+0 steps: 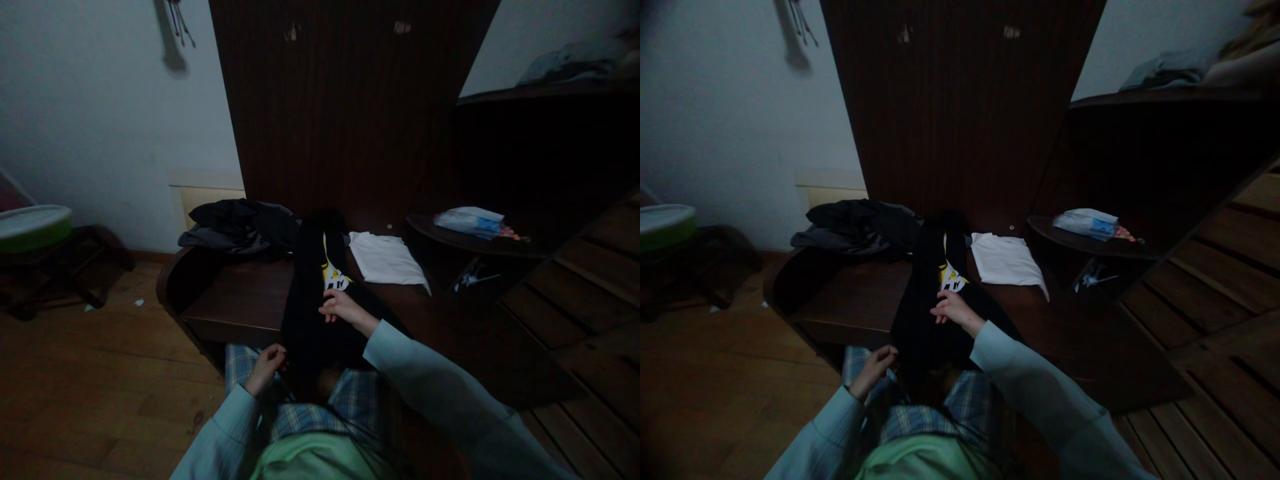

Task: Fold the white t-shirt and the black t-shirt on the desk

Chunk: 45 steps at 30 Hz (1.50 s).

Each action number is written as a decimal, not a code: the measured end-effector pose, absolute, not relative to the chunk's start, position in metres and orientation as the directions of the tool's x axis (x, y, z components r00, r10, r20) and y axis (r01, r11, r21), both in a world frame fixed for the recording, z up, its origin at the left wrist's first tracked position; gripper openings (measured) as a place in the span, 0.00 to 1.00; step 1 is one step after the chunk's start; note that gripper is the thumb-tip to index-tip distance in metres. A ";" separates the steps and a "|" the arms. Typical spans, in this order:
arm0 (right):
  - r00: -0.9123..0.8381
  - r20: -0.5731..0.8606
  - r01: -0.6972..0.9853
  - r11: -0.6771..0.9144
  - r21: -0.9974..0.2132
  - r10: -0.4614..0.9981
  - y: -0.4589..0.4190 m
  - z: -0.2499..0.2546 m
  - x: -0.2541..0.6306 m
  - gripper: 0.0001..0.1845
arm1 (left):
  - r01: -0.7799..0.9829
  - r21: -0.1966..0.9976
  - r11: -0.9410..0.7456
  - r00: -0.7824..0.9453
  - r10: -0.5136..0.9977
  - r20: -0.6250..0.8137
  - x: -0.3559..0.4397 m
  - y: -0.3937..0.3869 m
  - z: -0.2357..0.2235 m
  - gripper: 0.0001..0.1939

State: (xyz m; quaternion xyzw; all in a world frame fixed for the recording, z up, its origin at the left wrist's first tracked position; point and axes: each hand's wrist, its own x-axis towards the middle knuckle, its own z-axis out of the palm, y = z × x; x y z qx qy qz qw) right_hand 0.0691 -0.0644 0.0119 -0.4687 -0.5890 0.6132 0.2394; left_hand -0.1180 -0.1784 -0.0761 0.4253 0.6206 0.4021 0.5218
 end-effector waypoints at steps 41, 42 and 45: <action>-0.117 -0.158 0.339 -0.111 -0.934 0.980 0.044 0.031 0.042 0.09 | 0.978 0.200 -0.056 0.035 0.994 0.108 -0.035 -0.150 0.015 0.09; -0.120 -0.150 0.338 -0.102 -0.935 0.981 0.046 0.029 0.042 0.09 | 0.979 0.200 -0.052 0.031 0.993 0.110 -0.035 -0.151 0.016 0.09; -0.149 -0.122 0.336 -0.066 -0.939 0.981 0.051 0.026 0.040 0.09 | 0.980 0.195 -0.048 0.027 0.994 0.108 -0.035 -0.151 0.018 0.08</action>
